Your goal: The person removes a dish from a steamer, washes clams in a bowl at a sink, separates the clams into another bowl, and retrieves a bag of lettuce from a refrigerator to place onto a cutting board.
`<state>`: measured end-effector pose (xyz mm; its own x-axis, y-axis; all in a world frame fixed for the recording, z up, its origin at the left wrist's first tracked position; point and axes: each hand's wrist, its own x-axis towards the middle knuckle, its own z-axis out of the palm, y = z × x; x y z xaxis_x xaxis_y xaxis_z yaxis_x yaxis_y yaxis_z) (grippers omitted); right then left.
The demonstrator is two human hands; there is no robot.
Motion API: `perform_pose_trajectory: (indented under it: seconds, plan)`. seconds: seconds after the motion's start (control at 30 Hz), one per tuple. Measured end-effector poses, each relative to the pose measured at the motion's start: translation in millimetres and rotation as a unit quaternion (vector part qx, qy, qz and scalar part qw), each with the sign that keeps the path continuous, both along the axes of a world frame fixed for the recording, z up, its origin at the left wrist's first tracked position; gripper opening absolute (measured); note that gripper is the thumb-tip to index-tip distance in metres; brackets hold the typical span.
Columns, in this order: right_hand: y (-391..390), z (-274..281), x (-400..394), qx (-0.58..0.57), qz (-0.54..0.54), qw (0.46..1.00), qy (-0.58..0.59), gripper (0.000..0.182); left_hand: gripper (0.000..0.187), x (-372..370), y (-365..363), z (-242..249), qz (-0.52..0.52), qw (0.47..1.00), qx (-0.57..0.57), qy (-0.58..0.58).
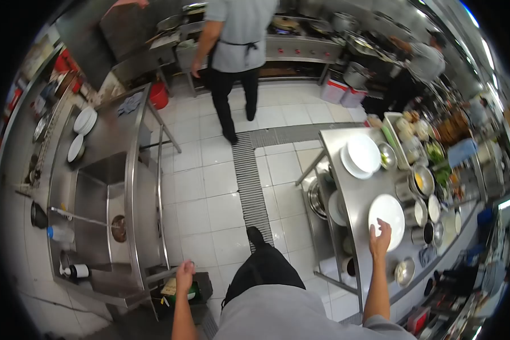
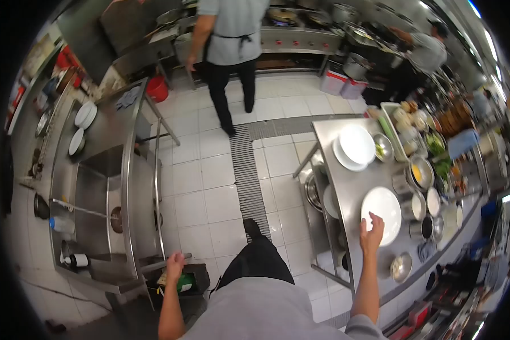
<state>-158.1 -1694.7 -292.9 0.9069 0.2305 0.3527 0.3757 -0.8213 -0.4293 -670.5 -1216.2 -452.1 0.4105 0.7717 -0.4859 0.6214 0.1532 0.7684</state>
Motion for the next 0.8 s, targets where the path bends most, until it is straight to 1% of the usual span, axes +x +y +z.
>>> perform_pose_trajectory:
  seconds: [0.03, 0.07, 0.1, 0.13, 0.2, 0.23, 0.27, 0.3, 0.37, 0.4, 0.43, 0.47, 0.53, 0.57, 0.6, 0.63, 0.67, 0.7, 0.73, 0.77, 0.8]
  plan:
    - [33, 0, 6, 0.059, 0.036, 0.998, 0.004, 0.031, 0.033, 19, 14, 7, -0.002, 0.999, 0.011, -0.032]
    - [67, -8, 12, 0.060, 0.099, 0.993, -0.011, 0.030, 0.034, 36, 24, 15, 0.002, 0.998, 0.024, -0.062]
    - [112, -4, 7, 0.054, 0.120, 0.991, 0.033, 0.030, 0.035, 54, 33, 23, 0.023, 0.994, 0.000, -0.111]
    - [150, -22, 10, 0.104, 0.163, 0.977, 0.091, 0.031, 0.035, 73, 38, 39, 0.050, 0.986, -0.018, -0.157]
    - [218, -47, 10, 0.045, 0.289, 0.947, 0.136, 0.030, 0.037, 103, 48, 82, 0.025, 0.992, 0.017, -0.126]
    - [252, -56, 9, 0.029, 0.342, 0.922, 0.183, 0.028, 0.037, 107, 54, 89, 0.020, 0.988, 0.017, -0.151]
    - [289, -54, 7, -0.012, 0.407, 0.894, 0.188, 0.029, 0.037, 109, 61, 95, 0.012, 0.984, 0.017, -0.176]
    - [323, -48, 2, -0.053, 0.465, 0.862, 0.192, 0.029, 0.037, 111, 68, 111, 0.049, 0.984, 0.021, -0.169]
    - [386, -45, -3, -0.059, 0.520, 0.826, 0.209, 0.029, 0.037, 110, 87, 156, 0.084, 0.976, -0.005, -0.201]
    - [415, -44, -4, -0.058, 0.544, 0.808, 0.220, 0.029, 0.037, 100, 102, 162, 0.108, 0.974, -0.004, -0.199]
    - [442, -41, -5, -0.066, 0.560, 0.796, 0.221, 0.029, 0.037, 88, 118, 166, 0.156, 0.960, 0.013, -0.232]
    - [470, -38, -6, -0.059, 0.566, 0.795, 0.212, 0.028, 0.038, 73, 137, 167, 0.203, 0.943, 0.030, -0.263]
    - [525, -27, -15, -0.051, 0.566, 0.795, 0.213, 0.026, 0.037, 37, 187, 166, 0.310, 0.907, 0.029, -0.284]
    - [551, -24, -20, -0.043, 0.554, 0.800, 0.226, 0.024, 0.036, 16, 213, 162, 0.372, 0.875, 0.037, -0.306]
    - [577, -21, -26, -0.036, 0.563, 0.798, 0.210, 0.024, 0.035, -5, 238, 155, 0.431, 0.840, 0.046, -0.327]
    - [602, -18, -36, -0.029, 0.572, 0.797, 0.193, 0.024, 0.035, -29, 262, 138, 0.446, 0.832, 0.045, -0.326]
    - [627, -9, -53, -0.029, 0.565, 0.804, 0.184, 0.021, 0.034, -54, 285, 111, 0.524, 0.762, 0.037, -0.378]
    - [656, 2, -75, -0.036, 0.577, 0.796, 0.181, 0.021, 0.033, -78, 307, 80, 0.592, 0.682, 0.034, -0.428]
    - [682, 15, -103, -0.018, 0.566, 0.800, 0.199, 0.019, 0.033, -100, 322, 41, 0.604, 0.671, 0.035, -0.430]
    - [706, 21, -131, -0.003, 0.555, 0.803, 0.217, 0.018, 0.035, -120, 336, -6, 0.666, 0.639, -0.017, -0.383]
    - [734, 19, -159, 0.006, 0.563, 0.791, 0.239, 0.016, 0.036, -137, 352, -48, 0.722, 0.600, -0.070, -0.337]
